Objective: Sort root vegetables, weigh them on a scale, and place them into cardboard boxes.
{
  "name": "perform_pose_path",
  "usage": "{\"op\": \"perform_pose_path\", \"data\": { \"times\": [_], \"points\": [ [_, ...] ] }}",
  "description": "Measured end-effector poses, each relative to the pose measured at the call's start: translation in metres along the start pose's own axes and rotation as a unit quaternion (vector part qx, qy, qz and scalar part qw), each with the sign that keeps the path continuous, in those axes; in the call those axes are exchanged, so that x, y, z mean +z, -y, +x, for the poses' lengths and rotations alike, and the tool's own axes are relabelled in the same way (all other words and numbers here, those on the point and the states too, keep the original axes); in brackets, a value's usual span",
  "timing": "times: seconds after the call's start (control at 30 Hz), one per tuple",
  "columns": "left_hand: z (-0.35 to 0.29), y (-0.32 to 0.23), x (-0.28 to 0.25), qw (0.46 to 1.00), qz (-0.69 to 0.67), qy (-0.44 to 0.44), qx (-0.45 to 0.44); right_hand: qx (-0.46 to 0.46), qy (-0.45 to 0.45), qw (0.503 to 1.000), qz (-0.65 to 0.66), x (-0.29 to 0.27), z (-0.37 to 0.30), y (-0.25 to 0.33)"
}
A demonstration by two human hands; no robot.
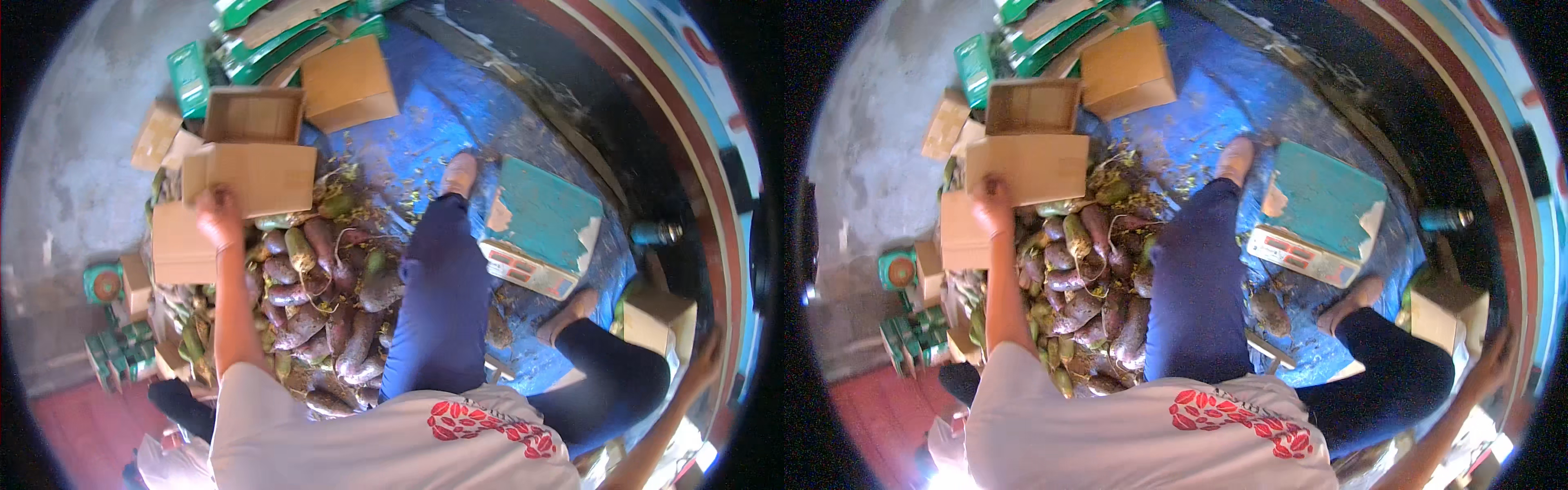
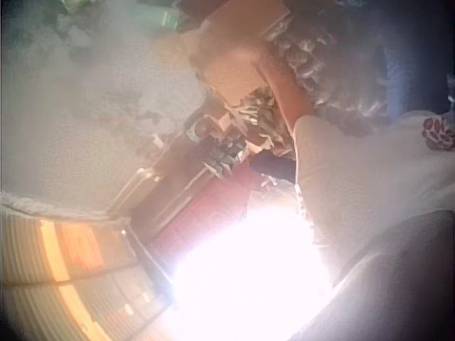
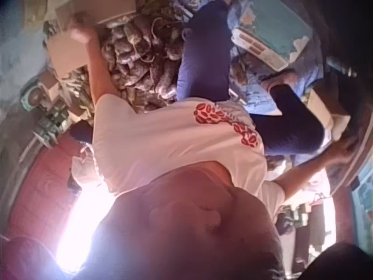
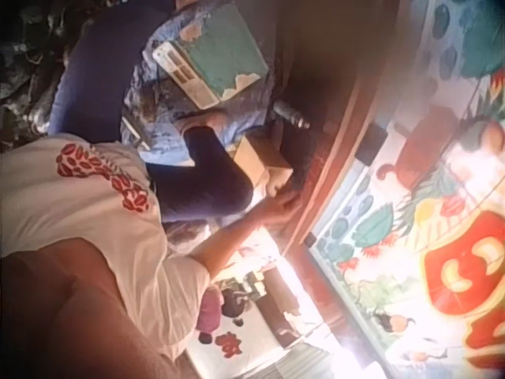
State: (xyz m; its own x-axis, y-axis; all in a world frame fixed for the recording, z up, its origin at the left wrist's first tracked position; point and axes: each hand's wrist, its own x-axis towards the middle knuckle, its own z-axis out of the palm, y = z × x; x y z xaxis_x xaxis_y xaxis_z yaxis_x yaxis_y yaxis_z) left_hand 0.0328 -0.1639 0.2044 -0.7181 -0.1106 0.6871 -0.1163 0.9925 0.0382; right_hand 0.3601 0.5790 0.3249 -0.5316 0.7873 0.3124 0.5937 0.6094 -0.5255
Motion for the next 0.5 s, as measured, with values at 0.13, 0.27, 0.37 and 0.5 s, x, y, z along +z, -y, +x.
{"op": "perform_pose_path", "data": {
  "times": [0.13, 0.27, 0.37, 0.5],
  "points": [
    [0.049, -0.084, -0.104, 0.985, -0.168, -0.014, -0.043, -0.123, 0.073, 0.986, 0.081, 0.05, -0.002, 0.045],
    [0.082, -0.166, -0.152, 0.959, -0.284, 0.015, -0.019, -0.135, 0.138, 0.956, 0.219, 0.072, -0.025, 0.131],
    [0.095, -0.228, -0.17, 0.939, -0.334, 0.043, 0.066, -0.131, 0.21, 0.929, 0.275, 0.082, -0.028, 0.14],
    [0.083, -0.342, -0.191, 0.887, -0.409, 0.108, 0.187, -0.159, 0.296, 0.891, 0.306, 0.092, -0.039, 0.15]
  ]
}}
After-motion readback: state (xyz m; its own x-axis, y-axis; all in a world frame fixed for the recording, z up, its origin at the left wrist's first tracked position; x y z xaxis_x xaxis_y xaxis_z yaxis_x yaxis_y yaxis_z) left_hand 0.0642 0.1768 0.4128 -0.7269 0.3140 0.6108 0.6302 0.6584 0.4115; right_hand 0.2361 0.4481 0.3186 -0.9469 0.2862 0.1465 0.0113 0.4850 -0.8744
